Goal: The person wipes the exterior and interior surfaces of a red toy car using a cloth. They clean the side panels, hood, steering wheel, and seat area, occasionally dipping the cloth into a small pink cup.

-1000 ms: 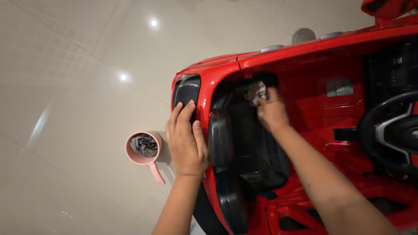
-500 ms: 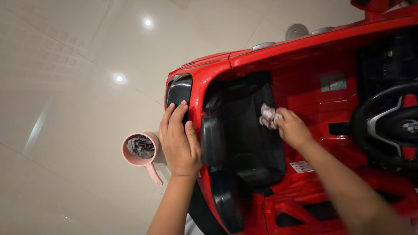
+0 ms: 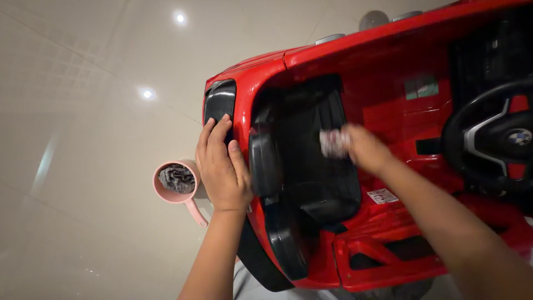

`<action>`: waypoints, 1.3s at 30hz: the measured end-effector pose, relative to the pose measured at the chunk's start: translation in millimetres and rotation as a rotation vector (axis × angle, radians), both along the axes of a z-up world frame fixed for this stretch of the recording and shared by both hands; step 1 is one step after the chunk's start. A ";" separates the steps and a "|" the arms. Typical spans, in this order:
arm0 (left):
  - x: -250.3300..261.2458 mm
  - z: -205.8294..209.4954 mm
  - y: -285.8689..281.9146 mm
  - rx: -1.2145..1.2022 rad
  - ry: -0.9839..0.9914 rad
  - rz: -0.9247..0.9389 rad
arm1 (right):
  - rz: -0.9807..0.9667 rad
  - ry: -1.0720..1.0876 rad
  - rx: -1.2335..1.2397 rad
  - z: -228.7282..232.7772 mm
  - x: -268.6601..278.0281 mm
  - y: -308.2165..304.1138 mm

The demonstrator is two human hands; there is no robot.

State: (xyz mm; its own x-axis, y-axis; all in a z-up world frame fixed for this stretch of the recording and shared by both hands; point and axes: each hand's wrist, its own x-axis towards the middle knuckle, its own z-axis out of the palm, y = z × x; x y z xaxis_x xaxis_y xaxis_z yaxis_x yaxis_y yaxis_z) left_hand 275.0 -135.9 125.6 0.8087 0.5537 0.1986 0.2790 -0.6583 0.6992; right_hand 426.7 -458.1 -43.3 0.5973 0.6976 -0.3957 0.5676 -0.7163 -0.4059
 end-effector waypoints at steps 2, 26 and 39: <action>2.1 -1.5 0.3 0.008 -0.014 -0.003 | -0.092 -0.222 0.187 -12.2 30.5 24.1; 0.7 2.8 -0.2 0.019 0.009 -0.001 | -0.011 0.433 -0.062 5.8 -176.1 27.2; 1.0 -2.9 0.3 0.008 -0.002 -0.019 | -0.064 0.314 0.055 39.5 -125.2 -32.0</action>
State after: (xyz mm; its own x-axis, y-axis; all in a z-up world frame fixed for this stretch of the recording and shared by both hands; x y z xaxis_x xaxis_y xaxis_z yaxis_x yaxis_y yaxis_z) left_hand 276.0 -135.6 122.7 0.8186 0.5368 0.2046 0.2648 -0.6687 0.6948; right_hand 301.5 -490.0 -3.9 0.4955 0.6879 -0.5304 0.3625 -0.7187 -0.5934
